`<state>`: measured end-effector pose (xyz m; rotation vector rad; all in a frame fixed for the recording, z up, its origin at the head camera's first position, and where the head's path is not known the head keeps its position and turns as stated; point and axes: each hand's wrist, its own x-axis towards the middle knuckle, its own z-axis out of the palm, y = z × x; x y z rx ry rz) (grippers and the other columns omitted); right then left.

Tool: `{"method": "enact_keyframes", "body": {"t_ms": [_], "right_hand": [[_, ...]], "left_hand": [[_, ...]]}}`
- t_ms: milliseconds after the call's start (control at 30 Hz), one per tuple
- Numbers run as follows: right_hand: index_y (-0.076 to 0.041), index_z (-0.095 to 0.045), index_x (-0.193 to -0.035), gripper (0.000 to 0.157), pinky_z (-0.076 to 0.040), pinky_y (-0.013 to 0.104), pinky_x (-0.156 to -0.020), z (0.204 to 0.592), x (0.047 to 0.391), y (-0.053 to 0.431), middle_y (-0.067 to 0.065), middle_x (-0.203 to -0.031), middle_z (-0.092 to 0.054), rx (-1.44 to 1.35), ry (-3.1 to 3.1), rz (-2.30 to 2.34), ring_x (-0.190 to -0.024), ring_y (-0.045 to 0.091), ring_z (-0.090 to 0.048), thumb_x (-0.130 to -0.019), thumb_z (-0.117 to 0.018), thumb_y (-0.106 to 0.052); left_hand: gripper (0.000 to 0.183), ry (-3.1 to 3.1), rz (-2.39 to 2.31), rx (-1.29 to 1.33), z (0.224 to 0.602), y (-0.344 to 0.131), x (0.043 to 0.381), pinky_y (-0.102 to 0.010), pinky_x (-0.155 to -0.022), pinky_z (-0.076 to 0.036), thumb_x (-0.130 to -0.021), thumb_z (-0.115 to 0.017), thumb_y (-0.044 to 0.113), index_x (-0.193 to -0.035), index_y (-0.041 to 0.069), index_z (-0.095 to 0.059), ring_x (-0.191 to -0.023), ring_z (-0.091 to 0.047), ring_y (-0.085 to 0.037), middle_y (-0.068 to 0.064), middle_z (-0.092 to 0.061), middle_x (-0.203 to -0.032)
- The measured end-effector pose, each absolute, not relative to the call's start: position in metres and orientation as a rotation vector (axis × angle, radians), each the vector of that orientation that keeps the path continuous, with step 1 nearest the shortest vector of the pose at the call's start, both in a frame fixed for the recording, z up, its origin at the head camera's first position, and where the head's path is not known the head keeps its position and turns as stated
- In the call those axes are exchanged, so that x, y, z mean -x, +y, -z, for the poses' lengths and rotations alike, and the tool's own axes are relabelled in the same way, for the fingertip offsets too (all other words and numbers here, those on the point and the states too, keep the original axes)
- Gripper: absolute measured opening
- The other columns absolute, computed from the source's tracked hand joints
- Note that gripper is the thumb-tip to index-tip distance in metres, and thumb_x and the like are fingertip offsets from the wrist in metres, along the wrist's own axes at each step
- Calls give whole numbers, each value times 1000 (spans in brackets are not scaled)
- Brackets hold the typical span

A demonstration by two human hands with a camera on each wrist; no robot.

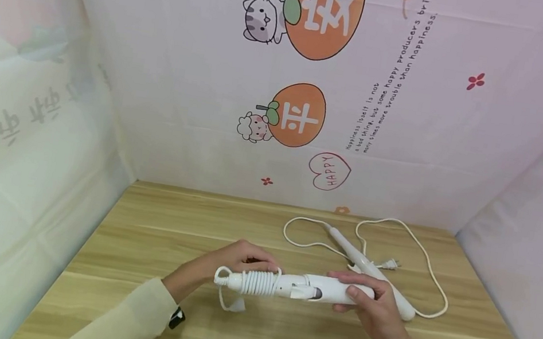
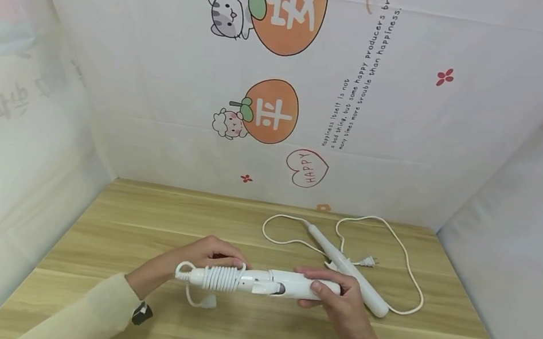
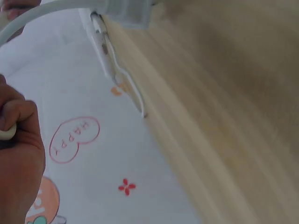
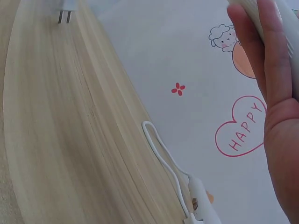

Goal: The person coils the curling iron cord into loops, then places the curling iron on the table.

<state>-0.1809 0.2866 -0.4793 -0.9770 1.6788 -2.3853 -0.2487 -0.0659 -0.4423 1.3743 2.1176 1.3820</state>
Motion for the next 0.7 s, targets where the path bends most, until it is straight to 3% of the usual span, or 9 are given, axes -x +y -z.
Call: {"method": "enact_keyframes", "body": {"t_ms": [33,133,267,367,500,700], "right_hand": [[-5,-78,-131,52,-67,35,-82,479,180,286,11,-137,-76,952,1684,2407,-124,20,-72,-105,-41,21],[-2,-77,-132,49,-67,35,-83,477,180,284,13,-137,-76,919,1697,2466,-124,21,-73,-106,-41,20],[4,-74,-133,45,-66,36,-84,474,180,280,17,-138,-75,907,1701,2525,-126,24,-73,-107,-40,19],[2,-76,-131,45,-66,35,-84,471,180,278,16,-137,-75,902,1710,2558,-123,24,-74,-107,-41,19],[3,-75,-131,45,-66,36,-84,468,181,276,18,-136,-75,911,1716,2598,-124,25,-73,-107,-41,20],[12,-73,-127,35,-66,40,-84,465,186,271,20,-131,-77,835,1823,2695,-125,26,-73,-106,-46,20]], "left_hand": [[25,2133,-1417,-1357,445,-64,247,-21,-85,-59,-112,-59,9,-125,-3,-77,-96,-68,1,-19,-80,-121],[27,2122,-1542,-1148,452,-58,241,-19,-77,-57,-110,-58,2,-131,-8,-71,-88,-65,-2,-19,-78,-110],[30,2030,-1686,-728,456,-54,236,-16,-71,-52,-112,-54,6,-137,-4,-68,-81,-57,-3,-3,-67,-93],[30,1917,-1760,-586,457,-52,234,-17,-66,-47,-117,-48,20,-119,-2,-67,-71,-50,-3,4,-59,-87],[30,1762,-1836,-569,458,-49,232,-20,-54,-30,-117,-45,26,-96,8,-55,-55,-33,-4,4,-50,-78],[37,1815,-1801,-530,456,-44,228,-18,-49,-30,-118,-46,32,-135,10,-72,-55,-36,-3,6,-52,-79]]}}
